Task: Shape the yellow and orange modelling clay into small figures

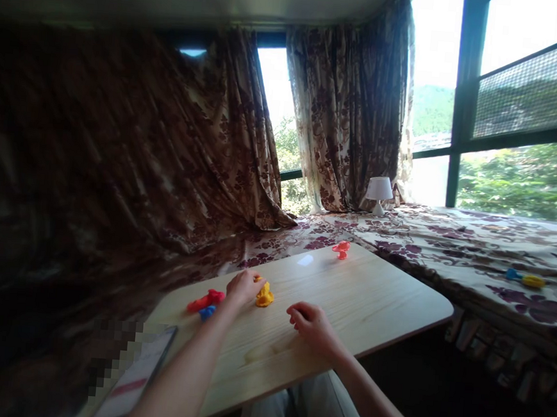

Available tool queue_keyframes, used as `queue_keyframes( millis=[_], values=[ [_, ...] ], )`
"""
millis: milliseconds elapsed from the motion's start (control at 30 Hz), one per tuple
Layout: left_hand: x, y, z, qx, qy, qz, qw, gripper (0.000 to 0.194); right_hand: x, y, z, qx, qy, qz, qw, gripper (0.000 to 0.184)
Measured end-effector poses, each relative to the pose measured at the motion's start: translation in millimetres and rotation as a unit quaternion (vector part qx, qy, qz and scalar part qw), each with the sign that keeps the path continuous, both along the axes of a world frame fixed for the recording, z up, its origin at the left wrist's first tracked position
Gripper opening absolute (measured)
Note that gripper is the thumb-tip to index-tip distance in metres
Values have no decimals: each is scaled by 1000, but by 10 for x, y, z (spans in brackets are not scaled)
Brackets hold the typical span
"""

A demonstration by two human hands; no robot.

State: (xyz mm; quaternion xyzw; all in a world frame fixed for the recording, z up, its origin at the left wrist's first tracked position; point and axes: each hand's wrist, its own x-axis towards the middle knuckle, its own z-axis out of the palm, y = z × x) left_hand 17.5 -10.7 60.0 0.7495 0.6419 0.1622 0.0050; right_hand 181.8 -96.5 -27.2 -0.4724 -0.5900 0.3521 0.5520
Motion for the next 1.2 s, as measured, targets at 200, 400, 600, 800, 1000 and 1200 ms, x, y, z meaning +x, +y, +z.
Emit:
queue_keyframes(
  millis=[200,400,600,800,1000,1200],
  values=[
    [-7,22,-63,0,-7,9,1000,30,5,-8,0,7,5,1,1000,21],
    [36,16,-89,-17,-17,10,1000,26,1,-17,7,7,9,1,1000,22],
    [-31,29,-80,-51,-39,3,998,32,18,-21,-2,4,11,3,1000,23],
    [-205,76,-49,-62,-62,-26,996,30,26,-15,-16,0,11,9,1000,22],
    [-235,148,-140,-74,-64,-75,992,31,23,-22,-5,-2,11,8,1000,22],
    [-198,186,-188,-79,-53,-84,992,31,28,-34,10,-1,11,11,1000,21]
  ],
)
